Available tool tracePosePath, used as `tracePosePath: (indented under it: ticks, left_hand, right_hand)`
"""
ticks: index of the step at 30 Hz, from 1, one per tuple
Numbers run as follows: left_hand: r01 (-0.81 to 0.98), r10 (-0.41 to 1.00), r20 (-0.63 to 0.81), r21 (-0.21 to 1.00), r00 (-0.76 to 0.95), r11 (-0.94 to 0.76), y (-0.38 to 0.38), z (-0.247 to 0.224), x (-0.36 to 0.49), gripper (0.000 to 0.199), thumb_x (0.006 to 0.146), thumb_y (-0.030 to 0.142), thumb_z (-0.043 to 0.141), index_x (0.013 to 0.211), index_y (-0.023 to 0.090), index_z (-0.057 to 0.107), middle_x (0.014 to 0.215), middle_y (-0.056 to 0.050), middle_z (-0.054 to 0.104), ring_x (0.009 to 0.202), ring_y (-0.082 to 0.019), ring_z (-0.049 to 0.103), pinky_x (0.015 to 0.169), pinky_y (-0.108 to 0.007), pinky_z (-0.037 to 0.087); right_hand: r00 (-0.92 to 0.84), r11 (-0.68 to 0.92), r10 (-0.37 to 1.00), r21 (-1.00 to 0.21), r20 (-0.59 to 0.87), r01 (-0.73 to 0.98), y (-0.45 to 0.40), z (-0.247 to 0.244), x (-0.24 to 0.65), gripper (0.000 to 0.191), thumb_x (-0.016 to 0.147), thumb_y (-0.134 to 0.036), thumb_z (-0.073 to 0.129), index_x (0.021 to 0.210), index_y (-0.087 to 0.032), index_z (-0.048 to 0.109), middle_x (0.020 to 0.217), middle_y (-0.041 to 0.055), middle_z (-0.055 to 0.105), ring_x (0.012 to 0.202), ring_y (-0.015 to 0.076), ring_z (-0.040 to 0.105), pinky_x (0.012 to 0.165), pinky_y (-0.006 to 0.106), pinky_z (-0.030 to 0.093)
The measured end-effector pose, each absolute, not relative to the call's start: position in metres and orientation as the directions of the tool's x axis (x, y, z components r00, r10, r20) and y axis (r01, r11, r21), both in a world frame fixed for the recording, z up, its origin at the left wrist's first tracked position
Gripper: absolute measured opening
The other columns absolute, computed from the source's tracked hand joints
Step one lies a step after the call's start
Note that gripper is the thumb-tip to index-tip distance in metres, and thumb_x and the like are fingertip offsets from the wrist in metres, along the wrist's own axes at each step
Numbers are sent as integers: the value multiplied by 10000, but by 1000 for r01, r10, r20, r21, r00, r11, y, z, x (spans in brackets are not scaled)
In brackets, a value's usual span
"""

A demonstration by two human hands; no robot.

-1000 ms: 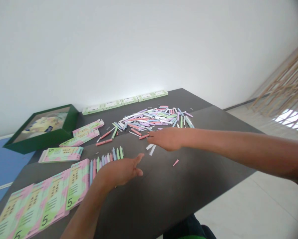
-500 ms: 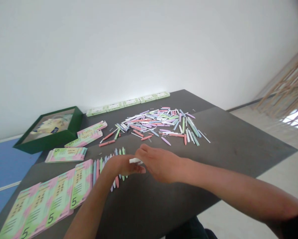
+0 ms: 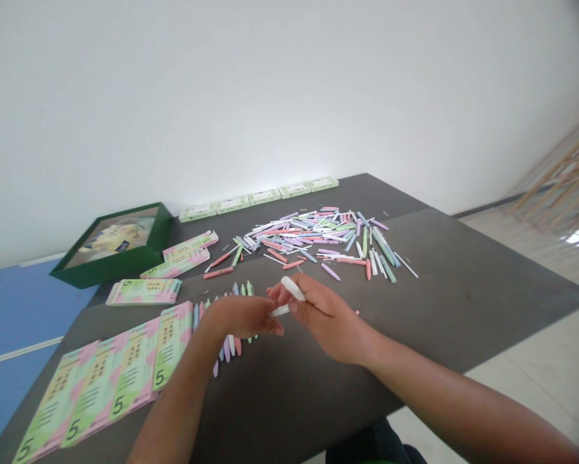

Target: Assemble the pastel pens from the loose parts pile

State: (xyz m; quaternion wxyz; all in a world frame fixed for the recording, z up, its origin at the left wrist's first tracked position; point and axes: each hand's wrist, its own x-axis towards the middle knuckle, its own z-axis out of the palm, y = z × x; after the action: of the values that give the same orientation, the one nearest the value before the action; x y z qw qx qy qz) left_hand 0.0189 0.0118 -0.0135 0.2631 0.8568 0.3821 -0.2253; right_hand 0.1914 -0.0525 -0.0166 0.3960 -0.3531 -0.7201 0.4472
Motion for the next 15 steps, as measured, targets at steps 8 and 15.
tracePosePath:
  ticks: [8,15]
  left_hand:
    - [774,483,-642,296,595,-560,6,-1,23,229,833,338,466,972,185,565,888,-28,670,779,-187,607,667,-240,439]
    - [782,485,-660,266,574,-564,4,2,24,288,842,365,457,1038,172,544,917,-49,673,788,-197,618,674,-249,443]
  right_hand:
    - [-341,-9,928,-906,150,-423,-55,-19,184,65,873,-166,340,876,-198,397,1173,113,542,1098,217,499,875,435,408]
    - [-314,21,940,-940,135,-342,-54,-18,181,196,897,-150,244,1008,-194,399,1245,131,495,1181,195,433,893,414,397]
